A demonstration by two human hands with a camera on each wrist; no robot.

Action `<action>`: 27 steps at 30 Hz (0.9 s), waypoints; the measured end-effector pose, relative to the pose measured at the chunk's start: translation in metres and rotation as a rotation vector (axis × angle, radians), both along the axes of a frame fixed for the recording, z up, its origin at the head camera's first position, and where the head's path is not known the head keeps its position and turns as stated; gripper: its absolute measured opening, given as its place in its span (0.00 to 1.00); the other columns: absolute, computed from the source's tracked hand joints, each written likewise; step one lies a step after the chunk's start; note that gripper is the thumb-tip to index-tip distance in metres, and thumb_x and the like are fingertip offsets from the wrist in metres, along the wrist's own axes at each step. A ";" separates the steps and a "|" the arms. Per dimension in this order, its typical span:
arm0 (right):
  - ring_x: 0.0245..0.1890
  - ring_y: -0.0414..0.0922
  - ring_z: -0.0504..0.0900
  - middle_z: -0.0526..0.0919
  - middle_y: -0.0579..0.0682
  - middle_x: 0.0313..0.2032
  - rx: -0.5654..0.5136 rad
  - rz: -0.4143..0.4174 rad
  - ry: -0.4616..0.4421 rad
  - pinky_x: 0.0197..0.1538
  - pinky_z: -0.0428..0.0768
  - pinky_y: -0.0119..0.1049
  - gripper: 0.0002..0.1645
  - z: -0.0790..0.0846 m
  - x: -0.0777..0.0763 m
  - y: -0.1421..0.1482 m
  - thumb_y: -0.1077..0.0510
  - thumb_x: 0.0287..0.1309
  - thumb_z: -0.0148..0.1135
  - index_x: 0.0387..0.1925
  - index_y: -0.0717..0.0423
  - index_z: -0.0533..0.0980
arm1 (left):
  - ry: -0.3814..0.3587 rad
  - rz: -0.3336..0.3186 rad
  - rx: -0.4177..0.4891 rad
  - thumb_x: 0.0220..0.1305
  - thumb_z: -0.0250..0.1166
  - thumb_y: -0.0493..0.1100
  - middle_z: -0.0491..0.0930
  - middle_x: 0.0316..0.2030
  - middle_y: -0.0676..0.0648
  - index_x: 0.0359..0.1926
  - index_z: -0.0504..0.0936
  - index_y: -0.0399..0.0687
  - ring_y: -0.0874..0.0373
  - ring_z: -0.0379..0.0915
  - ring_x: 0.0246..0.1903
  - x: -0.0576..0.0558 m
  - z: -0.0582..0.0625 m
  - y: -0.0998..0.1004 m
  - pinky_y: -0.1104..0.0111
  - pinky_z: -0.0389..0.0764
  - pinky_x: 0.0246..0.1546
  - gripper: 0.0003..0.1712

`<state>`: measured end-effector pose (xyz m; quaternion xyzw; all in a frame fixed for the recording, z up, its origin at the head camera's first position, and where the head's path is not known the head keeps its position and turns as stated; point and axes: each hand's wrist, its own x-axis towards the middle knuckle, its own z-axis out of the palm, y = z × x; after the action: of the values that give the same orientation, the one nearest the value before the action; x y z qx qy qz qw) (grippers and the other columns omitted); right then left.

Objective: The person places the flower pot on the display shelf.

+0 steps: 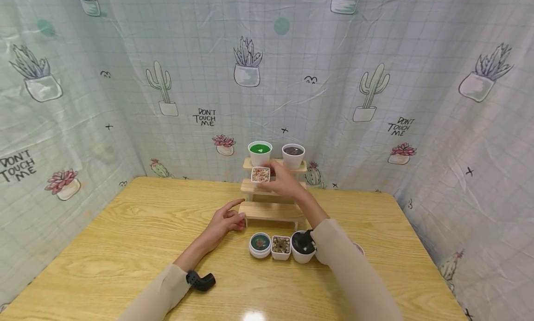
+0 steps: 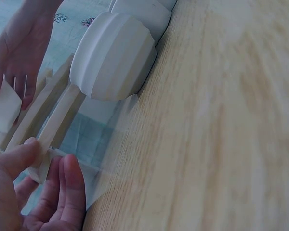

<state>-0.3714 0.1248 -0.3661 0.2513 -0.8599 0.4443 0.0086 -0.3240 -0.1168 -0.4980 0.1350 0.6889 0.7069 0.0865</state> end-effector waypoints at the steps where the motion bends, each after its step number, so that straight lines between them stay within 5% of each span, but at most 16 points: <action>1: 0.62 0.58 0.80 0.78 0.60 0.61 -0.001 0.002 -0.001 0.64 0.81 0.52 0.38 0.000 -0.001 -0.001 0.57 0.59 0.75 0.67 0.61 0.70 | -0.002 -0.001 0.001 0.73 0.66 0.45 0.84 0.36 0.49 0.79 0.61 0.48 0.59 0.84 0.37 0.000 0.000 0.000 0.68 0.88 0.41 0.38; 13: 0.62 0.59 0.78 0.76 0.62 0.61 -0.050 0.002 -0.053 0.67 0.79 0.53 0.39 -0.012 -0.005 -0.017 0.57 0.60 0.74 0.67 0.61 0.65 | -0.002 -0.011 0.018 0.73 0.66 0.45 0.84 0.36 0.46 0.77 0.64 0.51 0.57 0.83 0.37 -0.001 -0.003 0.001 0.67 0.88 0.41 0.37; 27: 0.62 0.59 0.78 0.76 0.63 0.61 -0.087 -0.025 -0.014 0.68 0.78 0.53 0.39 -0.020 -0.006 -0.025 0.59 0.59 0.75 0.66 0.63 0.65 | -0.007 -0.008 0.008 0.73 0.67 0.46 0.84 0.39 0.43 0.78 0.62 0.48 0.57 0.84 0.37 -0.003 -0.001 -0.001 0.67 0.88 0.42 0.39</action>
<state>-0.3778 0.0999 -0.3861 0.2369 -0.8430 0.4826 0.0190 -0.3270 -0.1181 -0.4992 0.1359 0.6851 0.7099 0.0911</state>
